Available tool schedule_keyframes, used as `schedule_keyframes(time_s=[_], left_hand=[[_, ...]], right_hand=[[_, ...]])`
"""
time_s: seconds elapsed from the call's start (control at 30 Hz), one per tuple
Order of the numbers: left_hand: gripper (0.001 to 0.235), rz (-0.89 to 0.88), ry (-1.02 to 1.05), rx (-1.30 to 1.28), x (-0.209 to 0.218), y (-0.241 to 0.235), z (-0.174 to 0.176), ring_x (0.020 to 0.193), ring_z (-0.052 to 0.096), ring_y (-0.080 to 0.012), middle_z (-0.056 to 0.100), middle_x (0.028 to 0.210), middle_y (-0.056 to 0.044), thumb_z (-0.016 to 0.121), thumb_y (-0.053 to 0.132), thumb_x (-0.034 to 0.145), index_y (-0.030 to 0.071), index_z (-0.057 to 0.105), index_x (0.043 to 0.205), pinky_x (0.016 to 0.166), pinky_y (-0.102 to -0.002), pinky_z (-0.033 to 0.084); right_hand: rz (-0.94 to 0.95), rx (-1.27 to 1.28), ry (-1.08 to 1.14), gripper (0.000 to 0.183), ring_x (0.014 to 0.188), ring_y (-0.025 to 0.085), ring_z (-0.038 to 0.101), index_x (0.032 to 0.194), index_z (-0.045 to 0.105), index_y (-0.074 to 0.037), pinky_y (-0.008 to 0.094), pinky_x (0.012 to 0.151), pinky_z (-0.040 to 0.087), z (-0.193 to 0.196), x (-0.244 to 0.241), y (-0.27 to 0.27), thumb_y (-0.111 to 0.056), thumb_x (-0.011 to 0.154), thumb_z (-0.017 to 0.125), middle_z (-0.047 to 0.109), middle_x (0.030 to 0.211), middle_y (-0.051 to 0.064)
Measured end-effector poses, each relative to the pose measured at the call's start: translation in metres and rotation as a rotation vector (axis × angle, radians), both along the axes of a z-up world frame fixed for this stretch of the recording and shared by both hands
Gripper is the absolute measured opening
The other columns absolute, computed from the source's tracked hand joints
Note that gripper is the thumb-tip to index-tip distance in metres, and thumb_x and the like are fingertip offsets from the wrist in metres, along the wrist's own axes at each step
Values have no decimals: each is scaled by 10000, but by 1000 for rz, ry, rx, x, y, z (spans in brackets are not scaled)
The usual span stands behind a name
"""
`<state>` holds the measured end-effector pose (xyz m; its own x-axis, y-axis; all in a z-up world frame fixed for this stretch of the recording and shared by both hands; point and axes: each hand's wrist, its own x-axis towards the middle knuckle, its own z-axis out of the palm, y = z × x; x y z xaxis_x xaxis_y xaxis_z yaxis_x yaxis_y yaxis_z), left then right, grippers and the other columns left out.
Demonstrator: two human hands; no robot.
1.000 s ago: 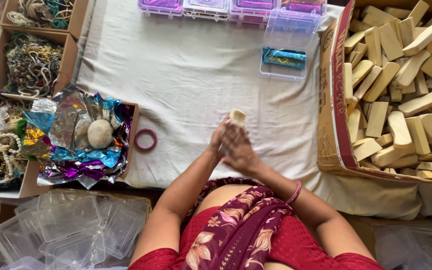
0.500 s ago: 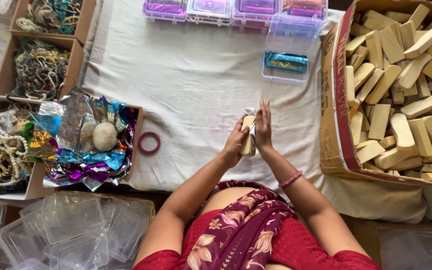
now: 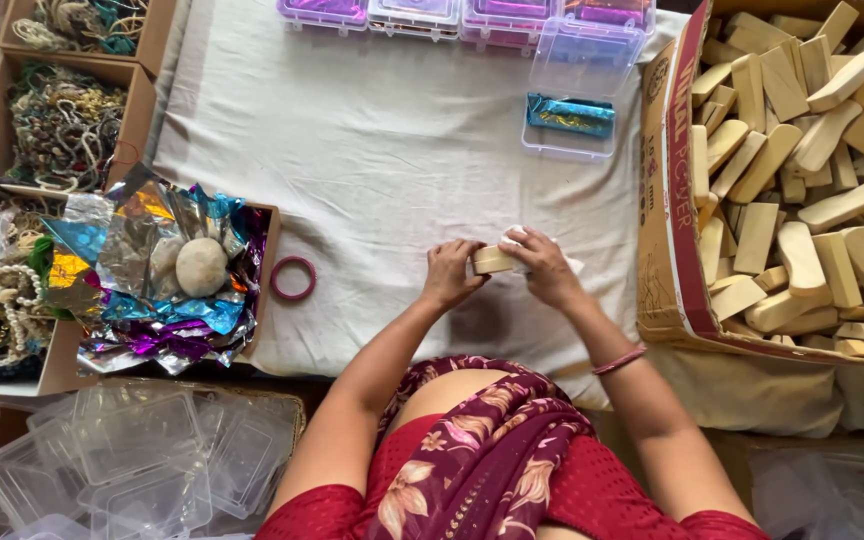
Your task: The person wraps a small wooden block in shiny foil and places it into a clear plastic container. They then pick up another wooden block and wipe it with a white cloth. Finally, they wrap a second wooden block in foil.
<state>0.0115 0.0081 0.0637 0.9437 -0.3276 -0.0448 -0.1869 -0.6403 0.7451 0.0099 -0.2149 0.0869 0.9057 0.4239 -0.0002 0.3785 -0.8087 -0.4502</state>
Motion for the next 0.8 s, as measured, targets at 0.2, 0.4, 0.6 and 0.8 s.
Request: schedule_keyframes(time_s=[0.2, 0.4, 0.6, 0.8], left_hand=[[539, 88, -441, 292, 4, 17, -108, 1370, 498, -262, 583, 1432, -39, 802, 116, 740, 156, 659, 1258, 1144, -400, 381], [676, 82, -219, 112, -5, 19, -30, 1253, 478, -303, 544, 1306, -74, 894, 318, 690, 128, 611, 1274, 1059, -466, 361], [651, 79, -241, 153, -6, 19, -50, 1251, 486, -286, 537, 1323, -60, 865, 264, 723, 180, 620, 1321, 1064, -454, 365], [668, 87, -214, 99, -6, 19, -29, 1244, 479, -301, 533, 1311, -65, 889, 327, 702, 163, 603, 1284, 1049, -464, 358]], right_hand=[[20, 163, -54, 711, 1604, 244, 97, 1622, 290, -95, 421, 1299, -3, -55, -33, 79, -290, 991, 552, 175, 1718, 138], [17, -623, 151, 852, 1604, 234, -58, 1669, 20, -129, 528, 1258, -72, 1, -10, 53, -660, 1055, 280, -40, 1759, 102], [-170, -76, -501, 973, 1597, 205, -160, 1640, -104, -39, 460, 1278, -144, -127, -6, 62, -732, 1044, 227, -143, 1750, 111], [-8, -589, 28, 855, 1569, 164, -129, 1646, -3, -192, 515, 1233, -178, -25, -12, 46, -710, 1012, 244, -112, 1728, 17]])
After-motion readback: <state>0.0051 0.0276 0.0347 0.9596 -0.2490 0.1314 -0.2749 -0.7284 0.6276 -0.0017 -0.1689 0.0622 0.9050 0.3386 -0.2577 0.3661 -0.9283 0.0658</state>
